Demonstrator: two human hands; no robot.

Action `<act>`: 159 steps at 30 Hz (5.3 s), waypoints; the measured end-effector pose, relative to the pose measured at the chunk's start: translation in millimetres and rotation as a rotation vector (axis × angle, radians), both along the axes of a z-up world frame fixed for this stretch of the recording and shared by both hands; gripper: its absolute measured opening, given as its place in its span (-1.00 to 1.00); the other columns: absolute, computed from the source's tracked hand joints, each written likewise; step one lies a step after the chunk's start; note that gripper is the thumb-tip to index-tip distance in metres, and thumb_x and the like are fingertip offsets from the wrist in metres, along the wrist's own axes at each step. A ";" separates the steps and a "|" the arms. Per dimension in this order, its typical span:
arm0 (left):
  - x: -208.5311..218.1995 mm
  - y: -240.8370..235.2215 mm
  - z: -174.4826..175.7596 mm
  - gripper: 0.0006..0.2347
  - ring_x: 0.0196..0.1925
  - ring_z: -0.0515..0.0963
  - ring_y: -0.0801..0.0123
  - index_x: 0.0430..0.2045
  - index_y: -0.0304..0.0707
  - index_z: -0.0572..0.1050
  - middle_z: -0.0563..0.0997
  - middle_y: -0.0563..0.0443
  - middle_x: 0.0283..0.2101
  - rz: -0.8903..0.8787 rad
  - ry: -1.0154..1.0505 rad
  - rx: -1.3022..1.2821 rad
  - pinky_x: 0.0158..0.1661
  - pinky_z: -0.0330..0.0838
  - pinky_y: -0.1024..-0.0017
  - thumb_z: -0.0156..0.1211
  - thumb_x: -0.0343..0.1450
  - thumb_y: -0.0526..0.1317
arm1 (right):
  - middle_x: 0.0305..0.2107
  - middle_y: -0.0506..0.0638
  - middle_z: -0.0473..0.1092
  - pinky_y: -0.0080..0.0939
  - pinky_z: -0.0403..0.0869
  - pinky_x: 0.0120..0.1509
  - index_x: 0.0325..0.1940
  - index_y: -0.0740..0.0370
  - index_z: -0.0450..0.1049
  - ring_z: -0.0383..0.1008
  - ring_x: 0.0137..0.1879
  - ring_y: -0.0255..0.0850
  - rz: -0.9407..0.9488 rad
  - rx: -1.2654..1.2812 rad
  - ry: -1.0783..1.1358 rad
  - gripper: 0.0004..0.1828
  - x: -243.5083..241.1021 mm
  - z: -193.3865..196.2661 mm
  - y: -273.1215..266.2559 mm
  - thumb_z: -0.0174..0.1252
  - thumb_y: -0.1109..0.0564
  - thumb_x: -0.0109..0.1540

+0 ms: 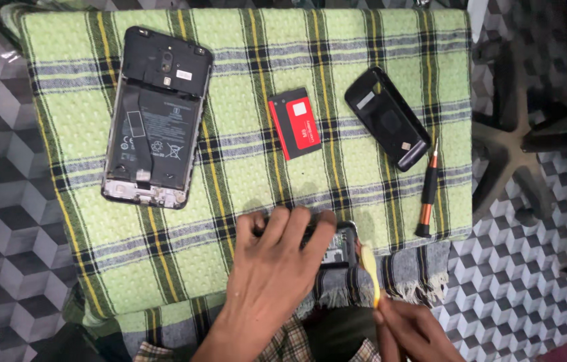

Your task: The person uses a yellow toothbrush to scrub the exposed circuit board and internal components of a disassembled mobile phone. The person holds the phone in one hand and brushes the board with the other, rotating the device to access different areas.

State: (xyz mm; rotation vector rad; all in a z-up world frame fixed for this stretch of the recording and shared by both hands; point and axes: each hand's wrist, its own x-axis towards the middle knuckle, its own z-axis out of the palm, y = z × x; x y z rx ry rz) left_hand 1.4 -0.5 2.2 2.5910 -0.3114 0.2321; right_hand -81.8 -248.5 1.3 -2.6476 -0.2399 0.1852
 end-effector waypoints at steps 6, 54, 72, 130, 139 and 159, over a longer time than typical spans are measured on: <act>4.5 2.8 3.0 -0.24 -0.09 0.35 0.22 0.16 -0.34 0.46 0.38 0.02 -0.16 -0.060 0.119 -0.055 -0.09 0.22 0.14 0.18 0.25 0.33 | -0.31 0.14 0.64 -0.40 0.44 -0.47 -0.06 0.27 0.66 0.63 -0.36 -0.31 -0.469 0.267 0.087 -0.75 16.4 10.4 34.2 0.29 0.33 0.18; -4.3 22.0 13.8 -0.45 0.02 0.51 0.21 0.12 -0.26 0.49 0.57 0.01 -0.15 0.178 0.107 -0.451 -0.05 0.31 0.22 0.51 0.22 -0.22 | -0.28 0.01 0.55 -0.07 0.49 -0.31 0.06 0.10 0.63 0.53 -0.34 -0.08 0.079 -0.164 -0.146 -0.44 99.5 68.0 75.5 0.12 0.44 0.04; -0.7 22.9 12.9 -0.46 0.02 0.52 0.20 0.10 -0.28 0.49 0.58 -0.02 -0.14 0.191 0.078 -0.472 -0.02 0.33 0.22 0.50 0.21 -0.20 | -0.15 0.00 0.52 -0.21 0.45 -0.35 0.09 0.08 0.64 0.50 -0.42 -0.28 -0.015 -0.135 -0.107 -0.47 101.5 70.6 66.9 0.15 0.42 0.10; -4.3 5.8 6.5 -0.49 0.33 0.48 0.25 0.31 -0.21 0.37 0.55 0.10 0.22 -0.051 -0.040 -0.373 0.51 0.03 -0.15 0.31 0.41 -0.27 | -0.26 0.21 0.58 -0.37 0.47 -0.50 0.07 0.38 0.59 0.57 -0.50 -0.29 -0.370 0.344 0.085 -0.71 14.3 27.3 19.9 0.19 0.33 0.26; -6.9 10.9 9.3 -0.47 0.30 0.47 0.21 0.22 -0.24 0.44 0.50 0.08 0.22 -0.076 -0.006 -0.476 0.47 0.03 -0.20 0.41 0.30 -0.25 | -0.28 0.17 0.54 -0.26 0.63 -0.11 -0.03 0.33 0.61 0.67 -0.20 -0.20 -0.165 0.120 -0.069 -0.72 -22.9 -13.9 -2.9 0.26 0.25 0.18; -1.3 2.0 7.9 -0.57 0.28 0.40 0.18 0.20 -0.29 0.46 0.47 0.01 0.23 0.073 -0.041 -0.268 0.30 0.11 -0.03 0.31 0.40 -0.25 | -0.20 0.13 0.57 -0.33 0.60 -0.08 -0.14 0.22 0.63 0.66 -0.10 -0.23 -0.015 0.323 -0.082 -0.83 19.0 3.8 58.0 0.27 0.31 0.20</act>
